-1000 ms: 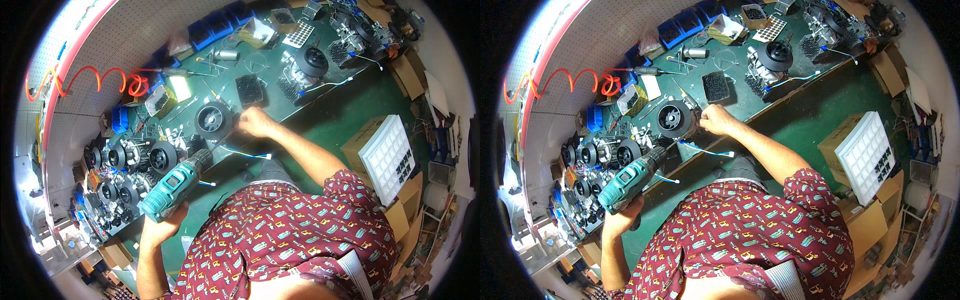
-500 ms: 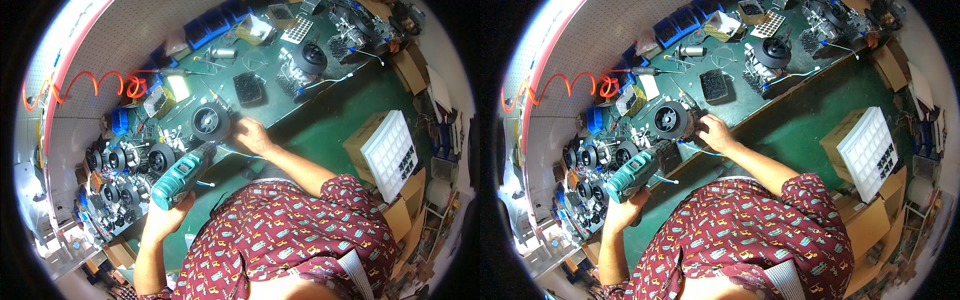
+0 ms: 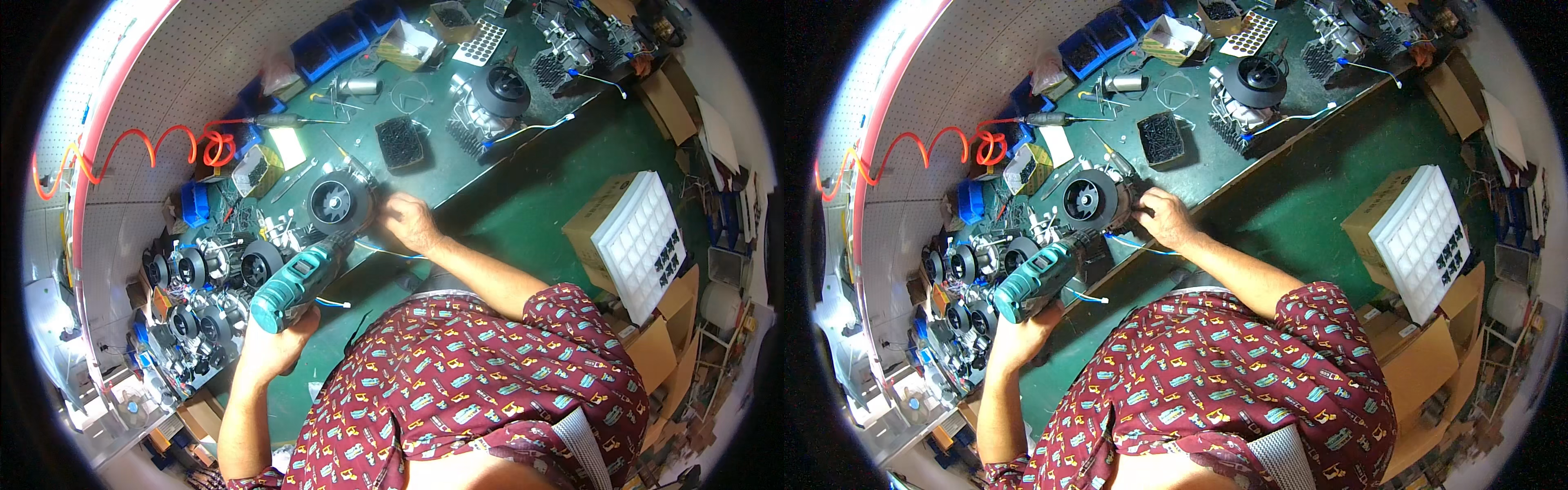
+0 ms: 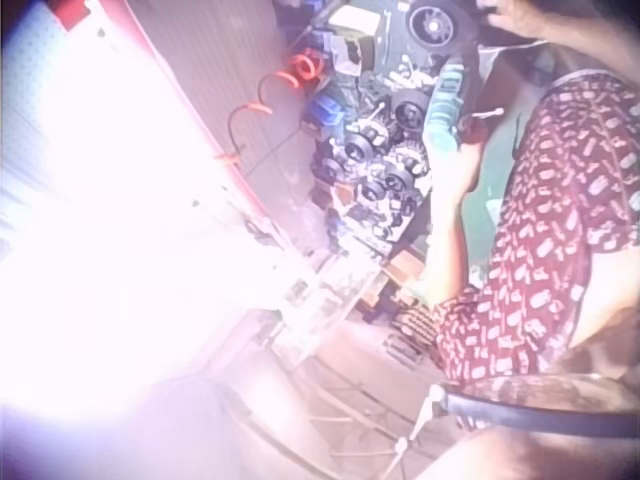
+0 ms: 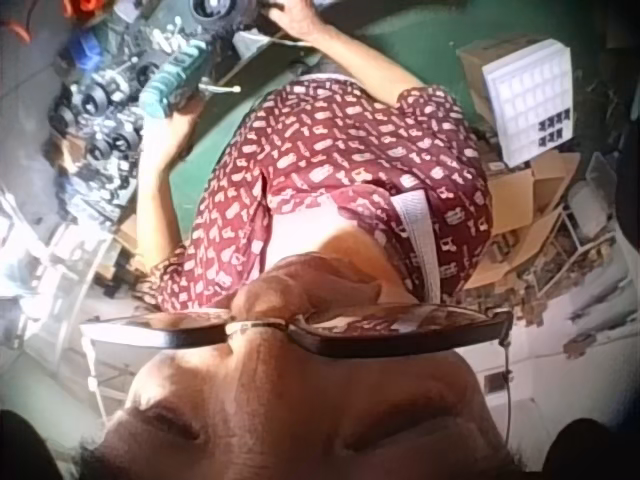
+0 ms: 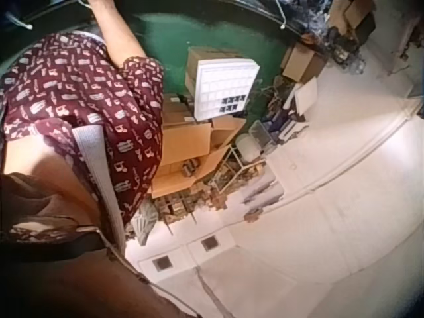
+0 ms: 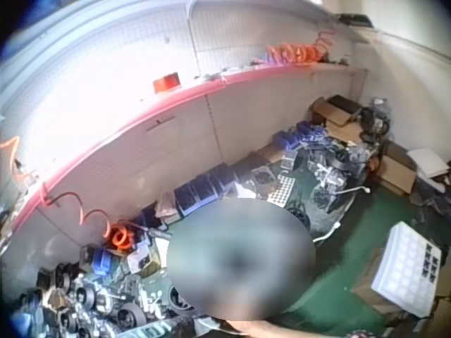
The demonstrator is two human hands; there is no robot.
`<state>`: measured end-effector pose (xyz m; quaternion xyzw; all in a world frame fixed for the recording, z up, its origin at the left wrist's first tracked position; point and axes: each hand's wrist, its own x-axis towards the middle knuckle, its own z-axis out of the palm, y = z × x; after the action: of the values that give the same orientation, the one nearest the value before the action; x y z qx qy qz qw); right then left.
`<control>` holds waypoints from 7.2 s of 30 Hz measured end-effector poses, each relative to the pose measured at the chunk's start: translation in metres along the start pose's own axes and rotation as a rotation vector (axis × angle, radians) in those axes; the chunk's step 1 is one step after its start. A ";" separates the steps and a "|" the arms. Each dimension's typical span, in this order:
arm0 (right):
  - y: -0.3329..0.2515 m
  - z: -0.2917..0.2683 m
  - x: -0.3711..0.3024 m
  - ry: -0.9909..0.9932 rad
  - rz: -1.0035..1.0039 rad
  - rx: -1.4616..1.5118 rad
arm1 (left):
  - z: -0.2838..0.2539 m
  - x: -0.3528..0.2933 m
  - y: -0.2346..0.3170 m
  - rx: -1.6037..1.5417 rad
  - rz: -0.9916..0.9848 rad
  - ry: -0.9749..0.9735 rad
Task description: The person assembles small electronic components on a workbench. They use a power drill to fasten parts onto cylindrical housings and then use a pneumatic air gun to clean the assembled units. The person handles multiple components one at a time, placing them on the table after each step.
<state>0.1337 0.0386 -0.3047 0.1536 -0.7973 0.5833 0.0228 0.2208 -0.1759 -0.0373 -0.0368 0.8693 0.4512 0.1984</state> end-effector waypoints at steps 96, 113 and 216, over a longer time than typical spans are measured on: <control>-0.126 0.018 0.217 -1.253 0.042 -0.019 | -0.050 -0.078 -0.083 -0.599 -0.027 0.493; -0.096 0.055 0.210 -1.531 0.082 -0.257 | -0.088 -0.002 -0.062 -0.166 -0.104 0.145; -0.164 0.067 0.025 0.057 0.630 1.587 | -0.087 -0.121 -0.128 -0.587 0.095 0.294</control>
<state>0.1636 -0.0743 -0.1691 -0.1196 -0.1572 0.9518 -0.2346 0.3359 -0.3352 -0.0454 -0.1164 0.7223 0.6811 0.0305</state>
